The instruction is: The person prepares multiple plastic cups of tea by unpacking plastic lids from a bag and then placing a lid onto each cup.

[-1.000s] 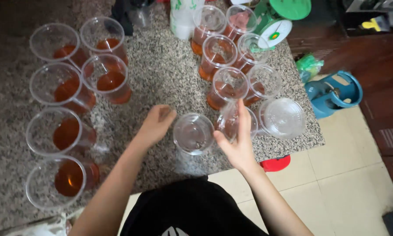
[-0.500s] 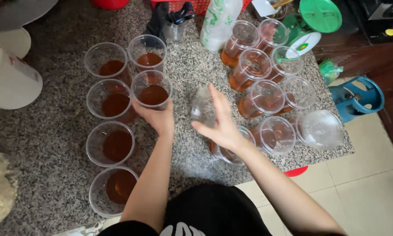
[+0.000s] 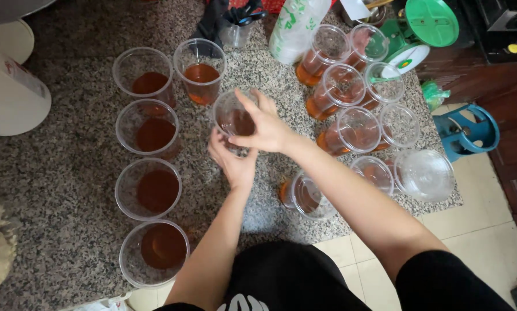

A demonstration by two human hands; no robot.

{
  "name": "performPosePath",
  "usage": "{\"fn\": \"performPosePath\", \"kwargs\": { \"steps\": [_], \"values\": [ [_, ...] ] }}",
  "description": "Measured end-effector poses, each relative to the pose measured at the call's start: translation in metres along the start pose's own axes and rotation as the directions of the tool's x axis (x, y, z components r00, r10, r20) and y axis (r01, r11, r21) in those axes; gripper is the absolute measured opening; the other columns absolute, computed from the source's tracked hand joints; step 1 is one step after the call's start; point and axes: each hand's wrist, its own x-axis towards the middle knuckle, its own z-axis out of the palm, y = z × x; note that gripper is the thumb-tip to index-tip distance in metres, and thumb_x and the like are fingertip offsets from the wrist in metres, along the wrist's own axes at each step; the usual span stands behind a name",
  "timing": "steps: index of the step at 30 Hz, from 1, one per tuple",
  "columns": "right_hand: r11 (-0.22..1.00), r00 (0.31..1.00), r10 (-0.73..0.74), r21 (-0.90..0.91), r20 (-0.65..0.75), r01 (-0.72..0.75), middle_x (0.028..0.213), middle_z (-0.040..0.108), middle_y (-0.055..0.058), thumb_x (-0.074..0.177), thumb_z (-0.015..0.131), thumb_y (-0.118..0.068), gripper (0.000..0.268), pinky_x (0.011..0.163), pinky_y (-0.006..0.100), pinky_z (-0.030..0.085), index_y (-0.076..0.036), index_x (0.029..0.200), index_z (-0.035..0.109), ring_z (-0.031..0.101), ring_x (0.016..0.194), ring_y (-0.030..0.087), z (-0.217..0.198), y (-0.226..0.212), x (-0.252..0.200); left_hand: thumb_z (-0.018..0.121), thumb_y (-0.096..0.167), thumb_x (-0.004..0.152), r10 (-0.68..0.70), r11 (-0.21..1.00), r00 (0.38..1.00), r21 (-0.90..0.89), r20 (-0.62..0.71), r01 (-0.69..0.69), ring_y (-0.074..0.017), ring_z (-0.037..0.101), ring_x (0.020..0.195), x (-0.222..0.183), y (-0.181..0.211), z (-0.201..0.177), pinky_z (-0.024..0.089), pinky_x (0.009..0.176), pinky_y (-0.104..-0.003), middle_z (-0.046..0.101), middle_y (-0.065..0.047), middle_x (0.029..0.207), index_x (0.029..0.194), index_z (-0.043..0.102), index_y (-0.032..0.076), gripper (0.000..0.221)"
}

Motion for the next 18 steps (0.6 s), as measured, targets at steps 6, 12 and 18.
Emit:
{"fn": "performPosePath", "kwargs": {
  "steps": [6, 12, 18],
  "values": [
    [0.989, 0.999, 0.010, -0.146, 0.041, -0.004, 0.160, 0.027, 0.031, 0.074, 0.083, -0.073, 0.116, 0.124, 0.069, 0.020, -0.028, 0.167, 0.029, 0.029, 0.146, 0.056, -0.002, 0.006, 0.019, 0.101, 0.023, 0.057, 0.016, 1.000, 1.000, 0.019, 0.027, -0.016, -0.0457, 0.043, 0.131, 0.005, -0.005, 0.013, 0.034, 0.117, -0.059, 0.043, -0.024, 0.137, 0.157, 0.035, 0.006, 0.121],
    [0.951, 0.999, -0.033, -0.308, -0.001, 0.031, 0.160, 0.028, 0.028, 0.082, 0.064, -0.088, 0.105, 0.124, 0.069, 0.023, -0.037, 0.167, 0.029, 0.029, 0.146, 0.058, 0.012, -0.006, 0.022, 0.104, 0.022, 0.056, 0.026, 0.995, 0.994, -0.095, 0.106, -0.016, -0.0473, 0.045, 0.135, 0.037, -0.004, 0.005, 0.035, 0.117, -0.058, 0.045, -0.027, 0.140, 0.158, 0.035, 0.007, 0.124],
    [0.889, 0.987, -0.059, -0.457, -0.149, -0.016, 0.161, 0.027, 0.028, 0.109, 0.030, -0.066, 0.061, 0.124, 0.072, 0.019, -0.044, 0.166, 0.029, 0.027, 0.148, 0.059, 0.038, -0.008, 0.021, 0.100, 0.017, 0.062, -0.005, 0.993, 0.989, -0.113, 0.146, 0.021, -0.0442, 0.045, 0.138, 0.044, -0.011, -0.013, 0.037, 0.118, -0.054, 0.042, -0.025, 0.144, 0.158, 0.031, 0.008, 0.119]
  ]
}}
